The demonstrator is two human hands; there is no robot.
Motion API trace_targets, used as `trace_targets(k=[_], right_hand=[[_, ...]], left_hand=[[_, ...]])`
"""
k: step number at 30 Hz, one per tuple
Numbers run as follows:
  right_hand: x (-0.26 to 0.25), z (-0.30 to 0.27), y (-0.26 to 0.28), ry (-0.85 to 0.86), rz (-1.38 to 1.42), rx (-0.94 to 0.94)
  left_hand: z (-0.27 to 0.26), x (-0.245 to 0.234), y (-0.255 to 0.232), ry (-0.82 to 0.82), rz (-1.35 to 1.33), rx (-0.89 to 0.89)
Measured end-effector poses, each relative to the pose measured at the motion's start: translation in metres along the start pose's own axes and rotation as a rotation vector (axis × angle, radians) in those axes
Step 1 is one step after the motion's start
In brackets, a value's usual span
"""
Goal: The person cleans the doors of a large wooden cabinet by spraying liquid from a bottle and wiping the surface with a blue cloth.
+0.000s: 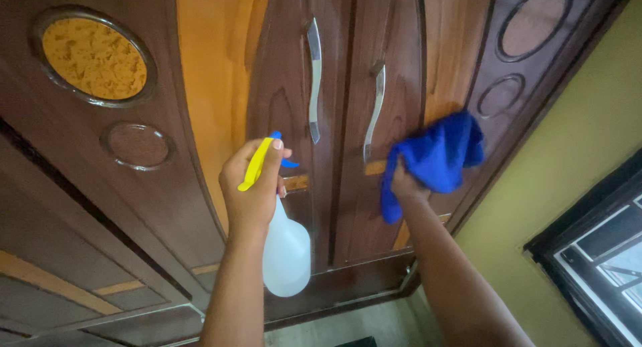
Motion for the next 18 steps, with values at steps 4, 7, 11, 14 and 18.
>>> trace_targets(k=[4,7,11,14,18], right_hand=[[0.002,0.007,-0.012,-0.106,0.066,0.006],[-0.002,0.011,-0.018,-0.136,0.116,0.064],[-0.007,0.019,-0.029,-0.198,0.177,0.161],[-0.014,0.031,-0.043,-0.245,0.229,0.236],[-0.021,0.050,-0.065,-0.281,0.309,0.322]], left_hand=[[0.002,0.002,0.004,0.014,-0.014,0.003],[0.002,0.004,0.006,0.014,0.007,-0.016],[0.000,0.005,0.007,0.000,0.052,-0.052],[0.001,0.004,0.008,0.010,0.040,-0.036],[0.001,0.004,0.014,0.006,0.023,-0.009]])
Point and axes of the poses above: each hand's wrist, its own z-axis towards the middle knuckle, its own x-axis out of the palm, y = z × x, the point moved 1 cm from there along z, towards the middle knuckle, and after that the axes turned 4 degrees about z, right-handed, at the moved point
